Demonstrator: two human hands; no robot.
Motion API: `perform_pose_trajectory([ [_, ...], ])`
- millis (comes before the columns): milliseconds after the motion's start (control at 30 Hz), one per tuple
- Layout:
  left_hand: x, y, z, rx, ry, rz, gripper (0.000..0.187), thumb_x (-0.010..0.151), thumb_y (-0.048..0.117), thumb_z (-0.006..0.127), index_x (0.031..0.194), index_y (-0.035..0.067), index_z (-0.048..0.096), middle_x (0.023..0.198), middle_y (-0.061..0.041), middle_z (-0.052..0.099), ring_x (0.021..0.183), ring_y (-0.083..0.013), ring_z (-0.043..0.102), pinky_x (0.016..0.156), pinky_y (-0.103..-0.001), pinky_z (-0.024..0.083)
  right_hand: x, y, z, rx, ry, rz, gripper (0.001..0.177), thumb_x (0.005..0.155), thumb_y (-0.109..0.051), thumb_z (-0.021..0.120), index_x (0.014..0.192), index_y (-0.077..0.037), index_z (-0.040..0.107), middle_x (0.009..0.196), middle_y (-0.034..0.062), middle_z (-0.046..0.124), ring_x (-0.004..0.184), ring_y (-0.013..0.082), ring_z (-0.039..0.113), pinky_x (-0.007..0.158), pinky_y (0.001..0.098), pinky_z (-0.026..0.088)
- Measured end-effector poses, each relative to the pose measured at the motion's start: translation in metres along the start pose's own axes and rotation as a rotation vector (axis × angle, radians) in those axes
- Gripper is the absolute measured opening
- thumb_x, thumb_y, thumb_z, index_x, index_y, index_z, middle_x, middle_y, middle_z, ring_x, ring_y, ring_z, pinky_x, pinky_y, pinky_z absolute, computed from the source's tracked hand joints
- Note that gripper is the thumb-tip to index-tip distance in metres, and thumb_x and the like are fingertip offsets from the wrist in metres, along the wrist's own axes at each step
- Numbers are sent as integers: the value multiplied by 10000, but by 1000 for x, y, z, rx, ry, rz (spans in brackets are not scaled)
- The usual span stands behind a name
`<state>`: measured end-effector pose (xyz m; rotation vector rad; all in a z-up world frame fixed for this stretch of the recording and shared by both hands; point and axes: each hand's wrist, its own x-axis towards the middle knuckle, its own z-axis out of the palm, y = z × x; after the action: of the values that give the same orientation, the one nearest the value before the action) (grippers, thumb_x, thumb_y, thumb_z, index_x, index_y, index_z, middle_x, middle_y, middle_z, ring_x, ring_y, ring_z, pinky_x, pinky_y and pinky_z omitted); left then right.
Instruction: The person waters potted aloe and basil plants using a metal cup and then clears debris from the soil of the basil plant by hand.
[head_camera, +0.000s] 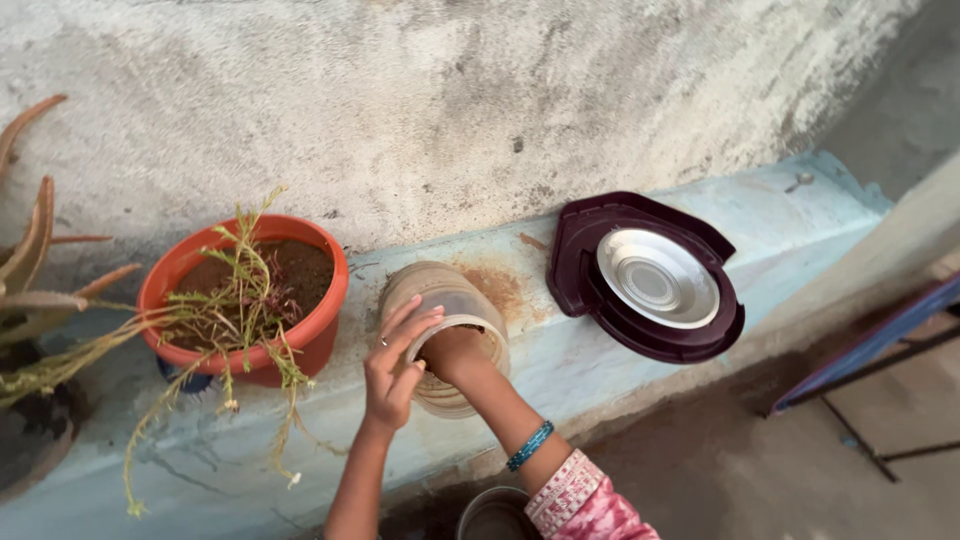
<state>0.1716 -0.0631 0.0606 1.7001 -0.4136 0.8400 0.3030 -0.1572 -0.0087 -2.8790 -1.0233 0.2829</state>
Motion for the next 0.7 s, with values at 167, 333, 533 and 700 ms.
perform_pose_trajectory([
  [167,3,0,-1,-31,13,10,588,678,24,451,1211,-24,695,1302,-158,720,1500,-334,452,1290,-502,263,-13,-13,-31,-70,6,24,512,897,-317,688,1363,-114,622,1414,149,614,1300,311,602,1072,481,489],
  [333,7,3,0,-8,-1,24,577,673,38,460,1195,-25,698,1302,-158,722,1493,-326,474,1292,-505,264,-11,-12,-26,-10,45,-36,726,861,-344,718,1506,-117,473,1569,220,399,1355,377,495,973,549,456],
  [533,3,0,1,-28,38,26,574,684,94,482,1202,-18,700,1314,-155,720,1498,-325,469,1298,-504,251,-8,-6,-16,-20,-71,13,646,888,-358,690,1474,-164,501,1561,158,430,1389,324,482,1088,502,444],
  [700,7,3,6,10,-27,2,573,686,97,494,1210,1,704,1338,-127,709,1494,-331,458,1299,-500,213,-7,6,-24,-105,-22,8,697,836,-310,750,1464,-124,510,1498,196,500,1328,344,548,1065,492,468],
])
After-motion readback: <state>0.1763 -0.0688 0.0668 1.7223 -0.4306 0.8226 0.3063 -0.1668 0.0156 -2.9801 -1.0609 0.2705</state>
